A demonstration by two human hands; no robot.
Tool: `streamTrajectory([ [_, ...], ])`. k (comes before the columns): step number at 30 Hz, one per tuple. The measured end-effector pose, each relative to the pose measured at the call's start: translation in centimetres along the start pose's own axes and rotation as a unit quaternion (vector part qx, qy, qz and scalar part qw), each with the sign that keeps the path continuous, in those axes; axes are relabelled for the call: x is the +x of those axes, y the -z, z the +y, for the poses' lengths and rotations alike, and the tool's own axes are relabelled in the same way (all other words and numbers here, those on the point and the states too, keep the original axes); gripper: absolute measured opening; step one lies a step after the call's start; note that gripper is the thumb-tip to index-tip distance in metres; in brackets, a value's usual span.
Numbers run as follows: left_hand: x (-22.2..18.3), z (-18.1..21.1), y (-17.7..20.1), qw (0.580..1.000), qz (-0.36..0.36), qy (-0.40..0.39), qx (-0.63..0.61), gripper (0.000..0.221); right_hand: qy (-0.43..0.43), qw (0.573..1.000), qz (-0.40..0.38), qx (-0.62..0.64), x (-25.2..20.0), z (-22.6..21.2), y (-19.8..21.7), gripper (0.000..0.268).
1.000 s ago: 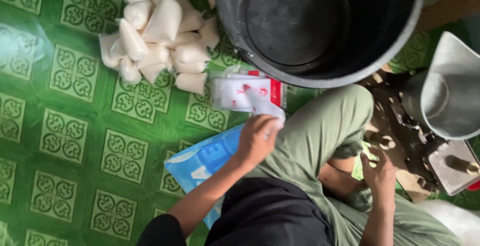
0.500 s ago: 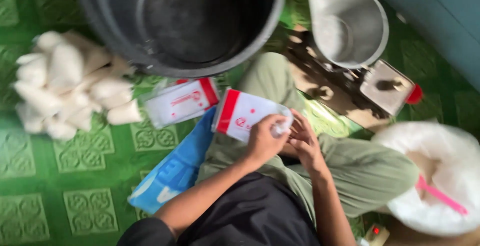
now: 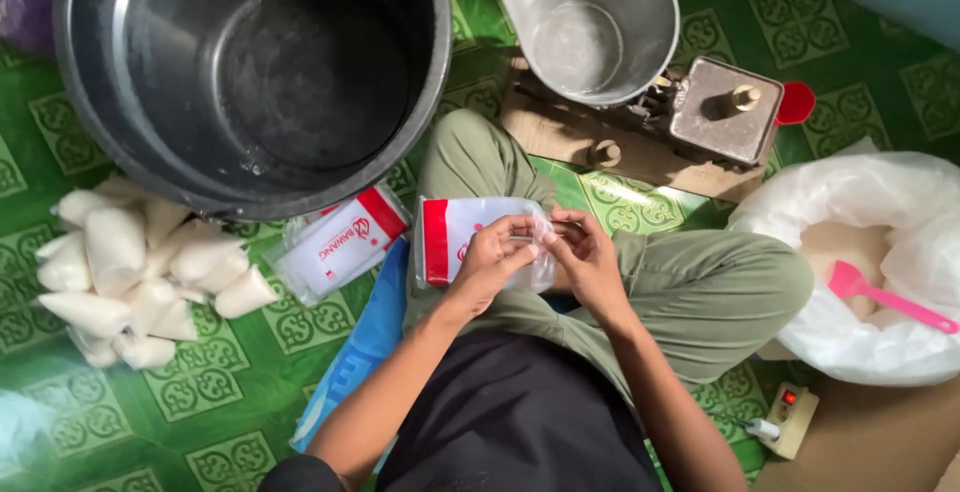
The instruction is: Manually filling small plastic bags with white powder using a scoop, weighing them on a digital scale, and sealing them with a heat sealer.
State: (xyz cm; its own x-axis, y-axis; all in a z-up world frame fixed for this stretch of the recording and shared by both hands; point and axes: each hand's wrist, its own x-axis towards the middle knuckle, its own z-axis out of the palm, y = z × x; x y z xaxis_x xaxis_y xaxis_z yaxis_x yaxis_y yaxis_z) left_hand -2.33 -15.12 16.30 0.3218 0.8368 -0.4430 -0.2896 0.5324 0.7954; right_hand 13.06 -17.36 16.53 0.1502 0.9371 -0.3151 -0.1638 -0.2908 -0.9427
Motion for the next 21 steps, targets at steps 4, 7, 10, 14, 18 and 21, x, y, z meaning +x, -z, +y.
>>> streamTrajectory([
  [4,1.1,-0.3,-0.1,0.999,0.028,0.003,-0.024,0.037,-0.037,0.999,-0.007,-0.015,0.8,-0.3,2.0,0.029],
  [7,0.9,1.2,-0.3,0.998,0.053,-0.012,-0.028,0.037,-0.019,0.999,0.018,-0.042,1.1,-1.2,2.5,0.026],
  [10,-0.3,3.5,-0.2,0.994,0.083,-0.063,0.04,0.036,0.012,0.993,0.047,-0.107,0.8,-3.8,2.0,0.018],
  [14,-2.1,5.7,0.1,0.981,0.087,-0.07,0.161,0.038,0.118,0.962,0.039,-0.245,0.4,-6.7,1.3,0.015],
  [18,-3.0,6.7,-0.6,0.98,0.071,-0.073,0.174,0.04,0.134,0.892,-0.086,-0.424,0.3,-9.8,0.7,0.015],
  [21,-2.6,6.3,-1.5,0.981,0.064,-0.076,0.167,0.034,0.117,0.825,-0.161,-0.529,1.4,-10.0,-0.3,0.027],
])
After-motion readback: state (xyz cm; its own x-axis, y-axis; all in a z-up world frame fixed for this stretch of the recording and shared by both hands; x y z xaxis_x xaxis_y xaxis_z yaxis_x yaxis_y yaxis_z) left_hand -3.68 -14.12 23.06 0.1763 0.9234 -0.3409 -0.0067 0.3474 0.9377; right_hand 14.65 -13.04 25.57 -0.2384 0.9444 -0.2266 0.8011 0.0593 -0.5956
